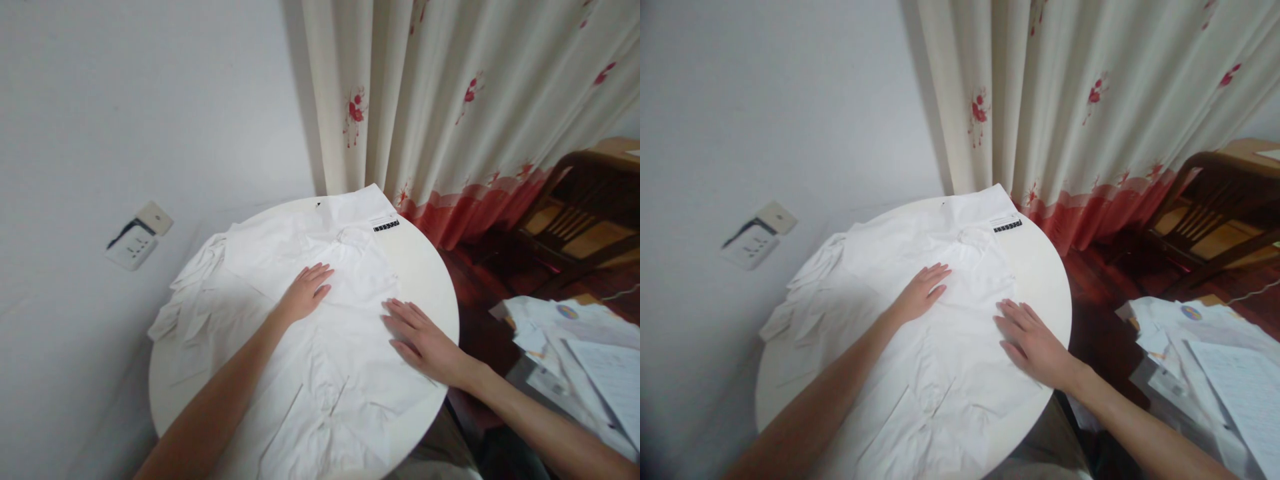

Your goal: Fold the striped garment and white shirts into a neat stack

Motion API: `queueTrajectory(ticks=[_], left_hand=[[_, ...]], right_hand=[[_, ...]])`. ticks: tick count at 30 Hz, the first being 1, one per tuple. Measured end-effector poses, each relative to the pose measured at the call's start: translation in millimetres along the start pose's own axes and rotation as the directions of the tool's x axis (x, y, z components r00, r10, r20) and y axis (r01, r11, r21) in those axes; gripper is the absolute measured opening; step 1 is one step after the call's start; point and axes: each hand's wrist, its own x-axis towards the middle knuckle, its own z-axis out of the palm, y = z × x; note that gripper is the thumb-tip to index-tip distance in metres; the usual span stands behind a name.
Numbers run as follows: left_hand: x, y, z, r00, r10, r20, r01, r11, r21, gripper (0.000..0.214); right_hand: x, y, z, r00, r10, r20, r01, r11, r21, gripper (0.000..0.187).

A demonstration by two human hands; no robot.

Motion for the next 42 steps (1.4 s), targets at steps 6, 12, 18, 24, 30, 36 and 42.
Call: queueTrajectory(ticks=[6,12,18,24,30,36,42], left_hand=[[0.2,-1.5,1.3,1.0,0.003,0.004,-0.003,1.0,-0.016,0.044],[1.4,-1.1,-0.1,1.0,0.002,0.004,-0.002,1.0,-0.009,0.043],[1.9,-3.1,-3.2,0.998,0.033,-0.05,-0.035,0.999,-0.023,0.042],[3.1,2.4,-7.9,0.992,0.092,-0.084,-0.094,0.995,-0.018,0.041],[3.7,0.2,-4.5,0.994,0.101,-0.029,-0.101,0.995,-0.014,0.04],[2.8,0.1,-5.2,0.998,0.059,0.03,-0.06,0.998,0.035,0.044],[1.1,26.0,-10.1,0.994,0.083,0.066,-0.088,0.993,0.073,0.047]], right_hand=[[-56.3,-24.4,-6.8,0.992,0.126,0.0,-0.125,0.991,0.054,0.007],[-79.1,-27.4,18.2,0.961,0.22,-0.168,-0.22,0.975,0.016,0.012],[-83.5,-36.0,31.9,0.879,0.33,-0.343,-0.337,0.941,0.041,0.007],[-84.6,-37.1,39.0,0.832,0.308,-0.461,-0.294,0.95,0.104,0.005],[-86.8,-32.6,42.3,0.826,0.234,-0.513,-0.202,0.972,0.119,0.01],[-94.0,-21.4,23.7,0.861,0.24,-0.448,-0.208,0.971,0.121,0.014],[-56.2,-5.0,-5.9,0.676,0.47,-0.567,-0.366,0.883,0.295,0.021]])
